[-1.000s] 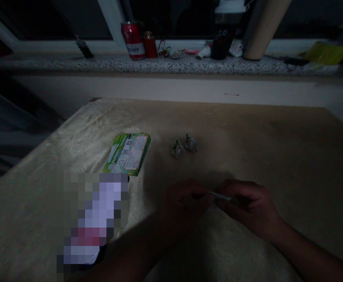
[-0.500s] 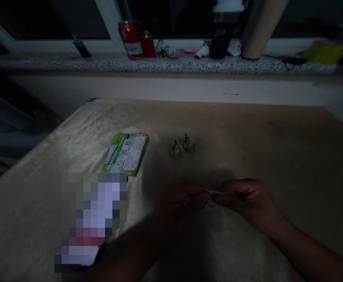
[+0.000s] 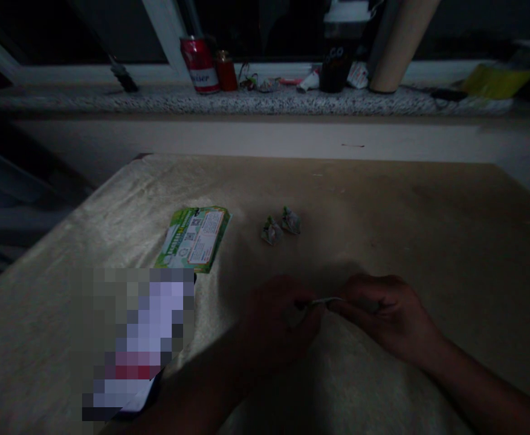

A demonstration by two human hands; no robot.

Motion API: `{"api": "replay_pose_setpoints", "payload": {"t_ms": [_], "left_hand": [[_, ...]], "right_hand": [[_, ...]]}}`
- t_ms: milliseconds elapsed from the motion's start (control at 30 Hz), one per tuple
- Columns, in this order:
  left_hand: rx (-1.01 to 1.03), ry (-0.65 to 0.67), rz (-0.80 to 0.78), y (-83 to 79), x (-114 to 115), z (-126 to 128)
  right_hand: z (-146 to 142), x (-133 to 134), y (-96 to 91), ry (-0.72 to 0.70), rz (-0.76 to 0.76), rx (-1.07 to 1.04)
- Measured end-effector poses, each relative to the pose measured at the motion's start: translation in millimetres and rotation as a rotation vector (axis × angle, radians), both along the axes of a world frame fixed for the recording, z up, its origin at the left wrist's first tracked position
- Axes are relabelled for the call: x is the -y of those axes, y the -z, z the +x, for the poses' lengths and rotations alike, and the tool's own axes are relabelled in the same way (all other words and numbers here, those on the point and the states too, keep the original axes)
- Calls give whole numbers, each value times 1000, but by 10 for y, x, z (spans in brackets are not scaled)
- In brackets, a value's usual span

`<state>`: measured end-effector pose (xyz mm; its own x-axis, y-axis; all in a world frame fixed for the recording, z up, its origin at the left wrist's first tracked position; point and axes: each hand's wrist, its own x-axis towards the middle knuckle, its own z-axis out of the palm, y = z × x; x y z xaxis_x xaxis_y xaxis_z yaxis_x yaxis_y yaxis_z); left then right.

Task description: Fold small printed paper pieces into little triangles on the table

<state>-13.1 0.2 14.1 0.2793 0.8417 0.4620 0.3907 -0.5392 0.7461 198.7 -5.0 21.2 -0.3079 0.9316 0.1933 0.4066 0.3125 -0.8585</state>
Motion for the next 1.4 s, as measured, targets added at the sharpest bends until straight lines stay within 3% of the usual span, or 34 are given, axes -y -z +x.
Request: {"api": "replay_pose_setpoints", "payload": {"t_ms": [300,400,600,833,967,1033,1100,1200,1400], "left_hand": [[23,142,-578,-3,-44,-67],[16,203,-666,-27,-68,-81],[87,143,-539,-34,-37,-66],[-71,177,-474,-3,-36,-67],[-230,239,-133,-3,-35,-95],[-197,280,88,20,-29,-105],[-155,304,201,50,-25,-106],[-131,229,127,70,-19,-94],[2,76,-189,10,2,-89]], "right_hand": [[32,18,-26,-65,74,-15],[38,18,-25,-93,72,-3],[34,19,31,-80,-165,-30],[56,21,47,-122,-37,67],[63,22,-7,-136,-77,47],[64,21,-24,-141,-125,32],[63,14,-24,-133,-141,13],[65,-8,-10,-111,-126,-15],[91,-33,-16,-110,-169,-39]]}}
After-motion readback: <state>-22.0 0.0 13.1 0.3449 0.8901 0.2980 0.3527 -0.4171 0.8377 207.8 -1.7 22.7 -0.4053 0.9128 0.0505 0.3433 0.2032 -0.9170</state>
